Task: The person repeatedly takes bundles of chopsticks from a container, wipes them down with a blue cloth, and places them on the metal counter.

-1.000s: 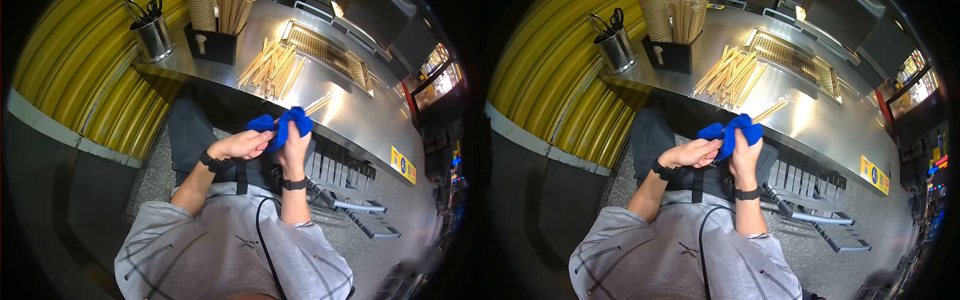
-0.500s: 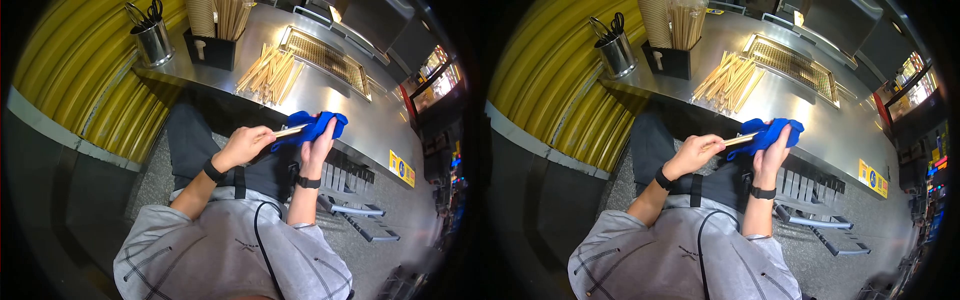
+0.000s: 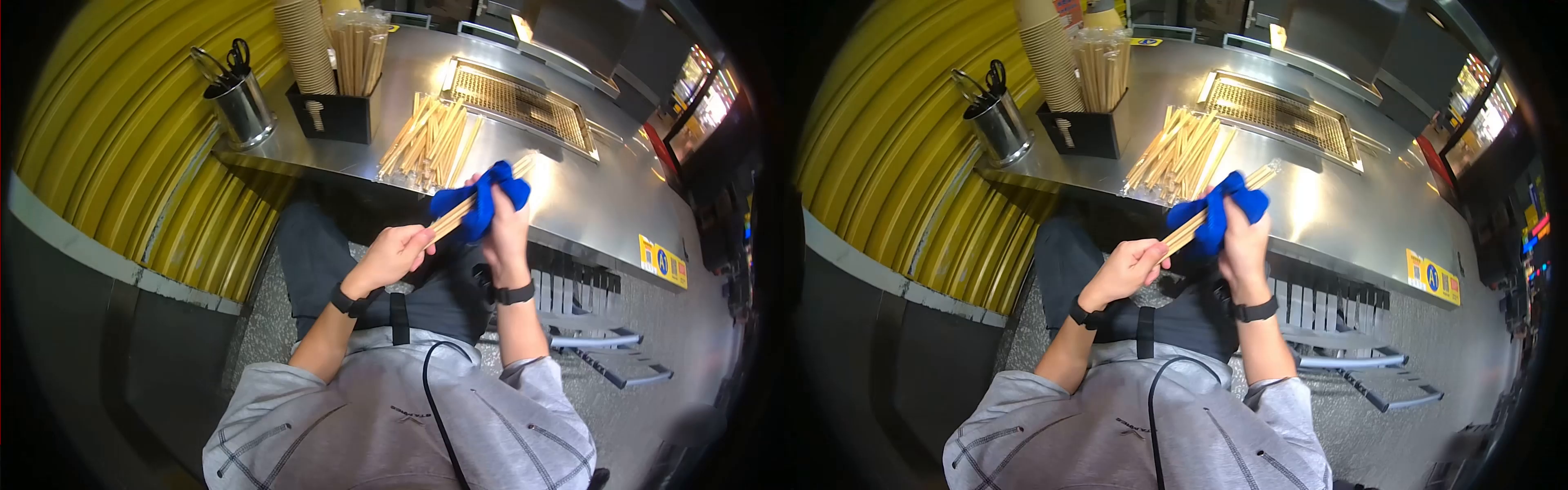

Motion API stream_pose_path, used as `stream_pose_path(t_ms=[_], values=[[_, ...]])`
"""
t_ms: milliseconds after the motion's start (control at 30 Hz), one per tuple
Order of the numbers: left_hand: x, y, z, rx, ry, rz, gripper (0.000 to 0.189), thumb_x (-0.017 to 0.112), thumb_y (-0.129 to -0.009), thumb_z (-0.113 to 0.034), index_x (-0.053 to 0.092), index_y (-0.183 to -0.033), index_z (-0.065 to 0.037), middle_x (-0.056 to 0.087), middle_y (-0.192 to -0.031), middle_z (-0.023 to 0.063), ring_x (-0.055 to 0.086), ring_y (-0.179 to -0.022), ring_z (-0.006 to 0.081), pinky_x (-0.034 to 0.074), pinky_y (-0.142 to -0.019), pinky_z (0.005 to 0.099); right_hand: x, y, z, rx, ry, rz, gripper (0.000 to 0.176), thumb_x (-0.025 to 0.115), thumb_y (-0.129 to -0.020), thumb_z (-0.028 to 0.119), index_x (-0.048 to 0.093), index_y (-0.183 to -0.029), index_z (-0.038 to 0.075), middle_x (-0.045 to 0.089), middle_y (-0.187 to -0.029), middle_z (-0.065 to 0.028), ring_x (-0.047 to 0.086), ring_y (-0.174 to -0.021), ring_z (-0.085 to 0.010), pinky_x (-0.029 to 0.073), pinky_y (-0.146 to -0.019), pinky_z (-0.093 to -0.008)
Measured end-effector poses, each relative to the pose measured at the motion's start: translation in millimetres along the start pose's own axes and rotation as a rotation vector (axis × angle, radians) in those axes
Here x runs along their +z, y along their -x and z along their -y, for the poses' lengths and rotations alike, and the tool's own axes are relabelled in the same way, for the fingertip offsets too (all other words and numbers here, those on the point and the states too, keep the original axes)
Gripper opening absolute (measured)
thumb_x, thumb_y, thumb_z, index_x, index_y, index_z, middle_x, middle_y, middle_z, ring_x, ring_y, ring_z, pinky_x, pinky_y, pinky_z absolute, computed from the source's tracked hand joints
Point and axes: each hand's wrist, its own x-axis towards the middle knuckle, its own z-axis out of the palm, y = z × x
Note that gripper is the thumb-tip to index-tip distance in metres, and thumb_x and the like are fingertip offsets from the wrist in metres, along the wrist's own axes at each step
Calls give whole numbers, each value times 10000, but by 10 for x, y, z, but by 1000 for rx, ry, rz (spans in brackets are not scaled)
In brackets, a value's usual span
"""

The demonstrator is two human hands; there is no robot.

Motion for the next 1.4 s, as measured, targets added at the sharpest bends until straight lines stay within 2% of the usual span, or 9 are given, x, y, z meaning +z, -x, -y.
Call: stream_pose_path(t_ms=[167,267,400,600,667,900,1167,1300,1400], values=[[-73,53,94,-10,105,119,309,476,-1001,-205,632,-848,13,540,-569,-3,429,-496,37,336,-469,210,22,301,442,35,52,-60,246,521,-960,116,541,-1162,-23,639,-1101,-157,634,-985,-233,531,-844,-358],[-89,60,-47,-40,82,179,304,491,-1001,-212,645,-871,15,551,-600,-12,418,-501,25,317,-464,186,142,627,623,40,-14,-118,240,553,-937,54,579,-1158,-33,657,-1078,-121,646,-957,-184,551,-740,-295],[41,70,-189,10,140,199,316,475,-1012,-229,631,-857,-2,534,-596,-18,415,-494,26,316,-460,186,-30,693,702,196,225,181,325,535,-944,60,498,-1254,-29,603,-1238,-149,599,-1087,-190,471,-957,-310],[382,-131,-44,-56,291,109,312,396,-1038,-262,567,-882,-52,585,-661,0,506,-507,46,387,-486,171,-173,248,394,414,187,426,325,622,-921,106,526,-1207,-15,643,-1138,-140,639,-990,-183,520,-862,-311],[380,-153,-34,-87,207,118,311,414,-1032,-279,575,-893,-53,618,-707,7,541,-544,46,393,-494,174,-297,109,205,351,212,393,199,633,-910,106,609,-1066,-15,682,-961,-104,676,-842,-180,545,-721,-297],[540,-213,45,-151,227,129,278,441,-1025,-242,593,-1034,-11,591,-729,4,456,-528,30,362,-496,169,-630,-35,141,434,58,325,223,560,-898,25,599,-1109,-36,673,-1023,-125,666,-868,-185,547,-781,-304],[494,-158,-81,-159,210,232,301,450,-1024,-258,595,-1041,6,535,-689,-10,393,-509,23,322,-469,173,-689,-237,493,156,-123,32,248,506,-963,128,577,-1139,-32,660,-1027,-121,657,-899,-193,549,-786,-325],[593,-207,-89,-179,306,264,303,446,-1025,-266,586,-1065,1,500,-673,-23,347,-502,16,275,-453,182,-556,-94,322,196,-123,163,425,545,-958,187,435,-1312,-21,597,-1206,-169,604,-1101,-261,475,-985,-408],[678,-237,-116,-266,498,220,273,395,-1033,-253,535,-907,-55,441,-646,-35,307,-493,28,232,-446,189,-448,144,179,271,-22,392,428,597,-922,122,440,-1299,-5,612,-1167,-160,611,-1087,-242,480,-957,-365]])
